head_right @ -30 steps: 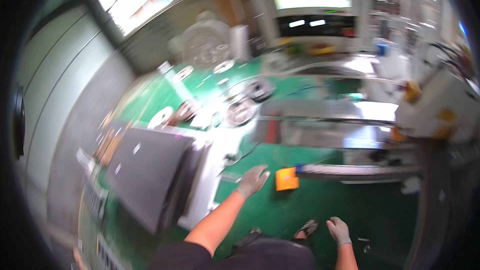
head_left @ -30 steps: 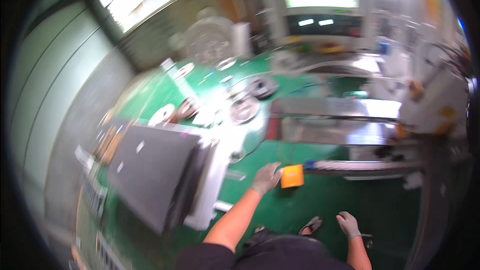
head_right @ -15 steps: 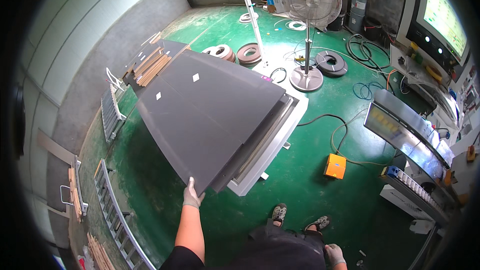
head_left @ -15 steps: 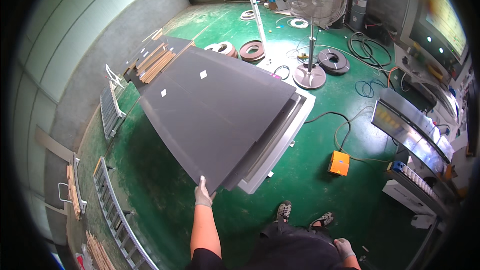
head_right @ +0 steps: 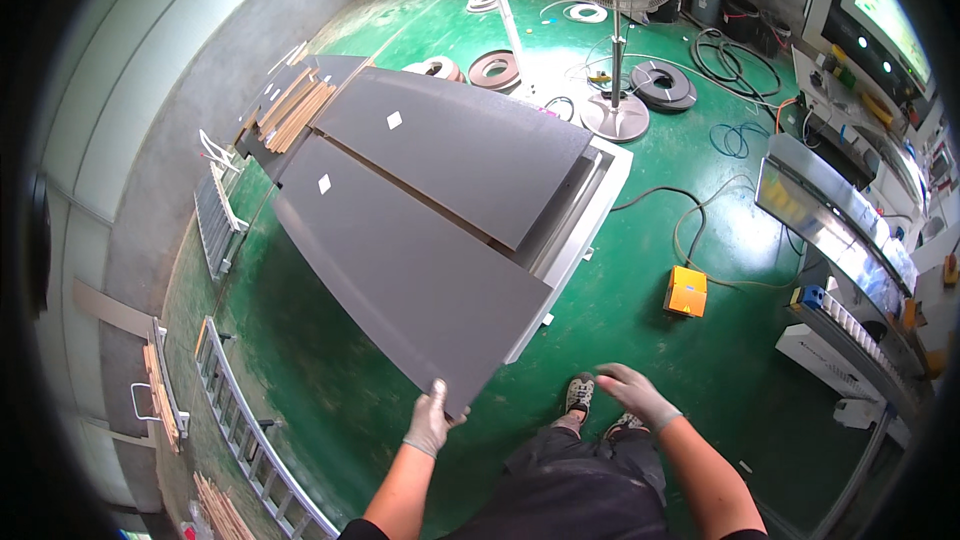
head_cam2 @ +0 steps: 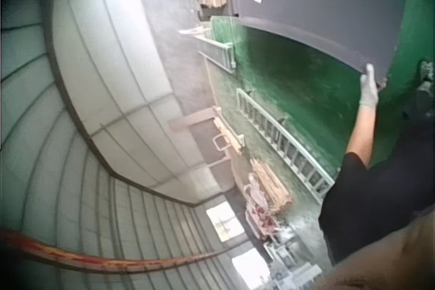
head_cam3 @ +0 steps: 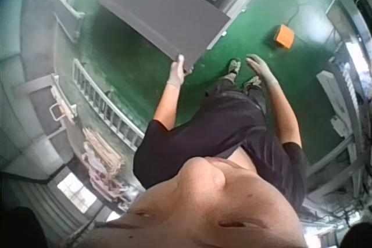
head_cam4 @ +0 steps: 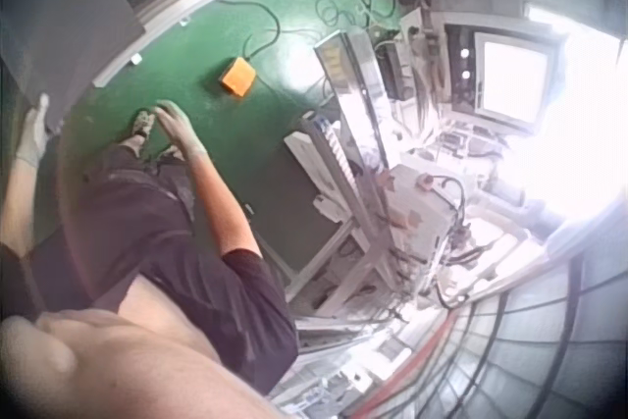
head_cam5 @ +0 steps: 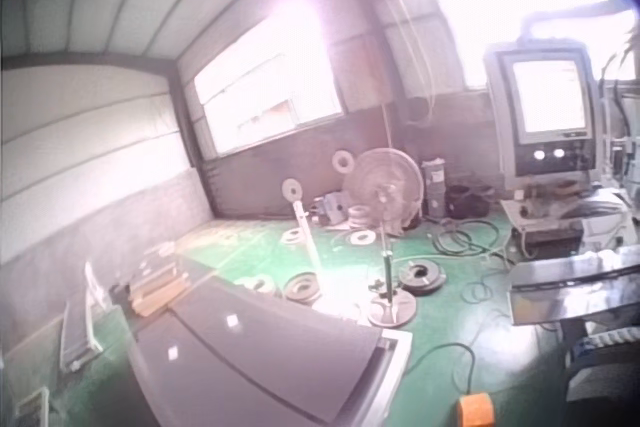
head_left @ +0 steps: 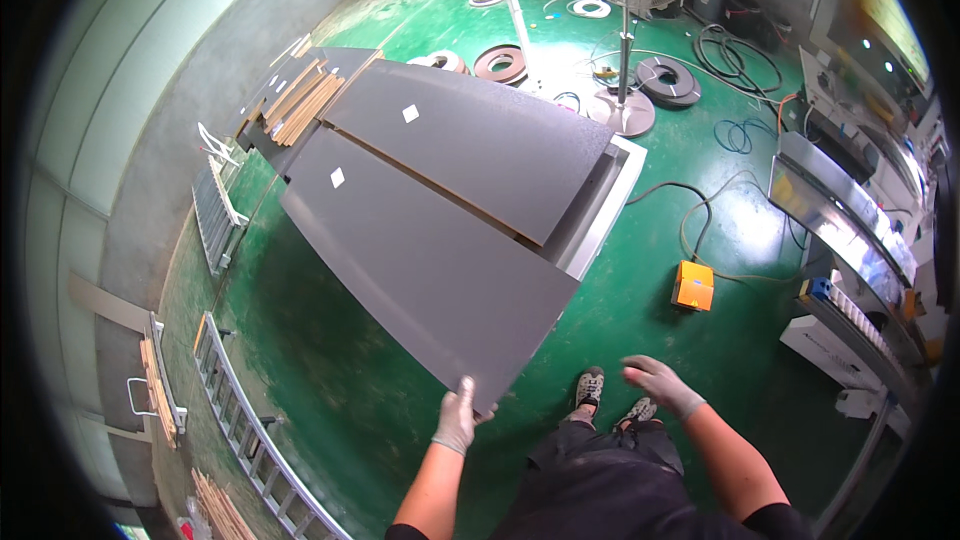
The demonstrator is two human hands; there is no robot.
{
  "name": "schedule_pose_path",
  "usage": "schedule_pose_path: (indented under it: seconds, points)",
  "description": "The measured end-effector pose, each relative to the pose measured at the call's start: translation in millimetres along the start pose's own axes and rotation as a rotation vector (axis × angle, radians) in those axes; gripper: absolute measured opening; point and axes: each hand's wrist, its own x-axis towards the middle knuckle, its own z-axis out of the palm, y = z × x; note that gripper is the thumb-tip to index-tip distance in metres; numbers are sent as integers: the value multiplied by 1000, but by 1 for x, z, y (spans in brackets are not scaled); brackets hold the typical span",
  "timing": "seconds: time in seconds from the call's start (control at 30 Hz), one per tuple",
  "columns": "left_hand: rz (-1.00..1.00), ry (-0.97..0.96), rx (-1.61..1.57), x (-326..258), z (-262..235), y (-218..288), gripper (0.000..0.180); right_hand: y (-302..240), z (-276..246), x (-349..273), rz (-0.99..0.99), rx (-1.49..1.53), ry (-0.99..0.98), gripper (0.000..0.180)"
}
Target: The person picks up rectangular panels from a stack, feeds them into an edge-banding machine, and places them onto another stack after processing.
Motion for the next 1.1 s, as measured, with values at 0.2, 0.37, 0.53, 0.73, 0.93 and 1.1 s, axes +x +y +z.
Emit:
schedule_pose_path:
  seconds: [0.2, 0.37, 0.53, 0.73, 0.93, 1.1]
  points:
    - [-119, -213, 35, -55, 53, -57, 63, -7, 96, 27, 41, 832, -17, 47]
    - [-278, -493, -120, -68, 76, -75, 54, 20, 79, -11, -7, 876, 259, 33]
    - [-282, -423, -484, -40, 59, -70, 53, 88, 26, -75, 53, 768, 549, 37]
    - [-12, -216, -742, 10, 38, -11, 51, 140, -36, -179, 61, 1052, 800, 41]
    - [-200, -383, -661, -34, 87, -42, 63, 208, -64, -241, -70, 643, 1356, 50]
    - [-301, -552, -554, -72, 138, -50, 64, 247, -41, -312, -216, 867, 1610, 55]
